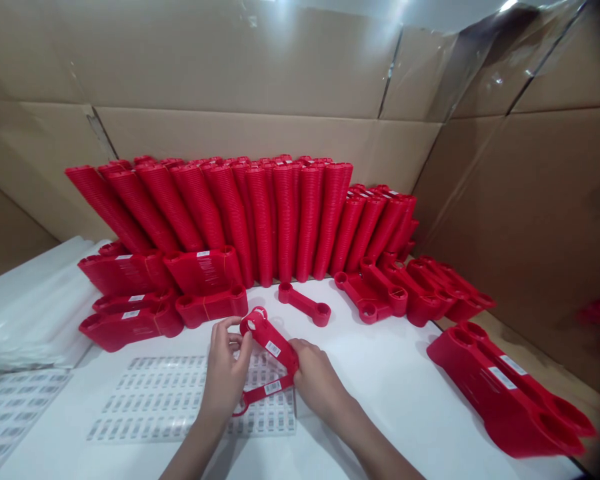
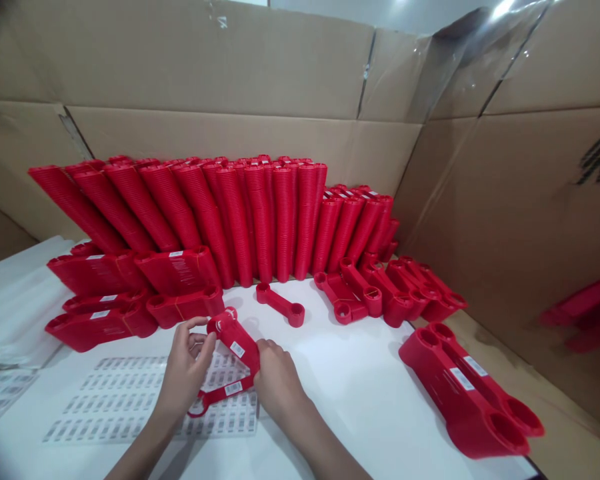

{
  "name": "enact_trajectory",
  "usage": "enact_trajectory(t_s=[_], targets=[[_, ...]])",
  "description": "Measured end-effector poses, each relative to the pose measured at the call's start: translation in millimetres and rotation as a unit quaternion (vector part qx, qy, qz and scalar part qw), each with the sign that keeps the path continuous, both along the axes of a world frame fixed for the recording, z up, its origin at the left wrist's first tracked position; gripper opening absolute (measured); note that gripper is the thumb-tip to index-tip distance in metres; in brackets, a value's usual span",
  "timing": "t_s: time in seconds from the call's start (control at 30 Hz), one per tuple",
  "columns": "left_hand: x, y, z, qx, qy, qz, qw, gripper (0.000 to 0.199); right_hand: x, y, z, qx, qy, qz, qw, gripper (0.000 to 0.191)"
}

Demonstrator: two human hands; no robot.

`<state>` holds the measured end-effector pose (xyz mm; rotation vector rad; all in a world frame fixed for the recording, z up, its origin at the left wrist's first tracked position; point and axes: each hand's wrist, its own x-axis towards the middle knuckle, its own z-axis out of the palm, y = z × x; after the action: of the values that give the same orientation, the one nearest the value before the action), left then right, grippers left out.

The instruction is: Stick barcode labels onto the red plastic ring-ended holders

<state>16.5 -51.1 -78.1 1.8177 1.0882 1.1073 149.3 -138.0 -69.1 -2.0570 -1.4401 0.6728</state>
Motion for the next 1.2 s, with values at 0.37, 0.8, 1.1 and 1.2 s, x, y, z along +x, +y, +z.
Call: enact_trajectory(t_s=[0.37, 0.8, 1.1, 1.2], targets=[[-7.4, 2.0, -3.2, 0.028, -0.051, -0.079, 0.995, 0.024, 13.9, 1.5, -0.7, 0.092, 0.056, -0.032, 0.994, 0.040], [-8.0, -5.6, 4.7, -0.145, -0.117, -0.048, 0.981, 0.026, 20.6, 0.7, 7.1, 0.105, 0.065, -0.069, 0.990, 0.041], [-7.7, -7.2, 3.4, -0.082, -0.088, -0.069, 0.990, 0.025, 27.5, 0.3, 7.4, 0.135, 0.073, -0.073, 0.985, 0.050], [-7.5, -8.7, -0.6, -0.064, -0.050, -0.097, 0.992, 0.032, 26.9, 0.9, 4.9, 0.155, 0.081, -0.072, 0.982, 0.052]])
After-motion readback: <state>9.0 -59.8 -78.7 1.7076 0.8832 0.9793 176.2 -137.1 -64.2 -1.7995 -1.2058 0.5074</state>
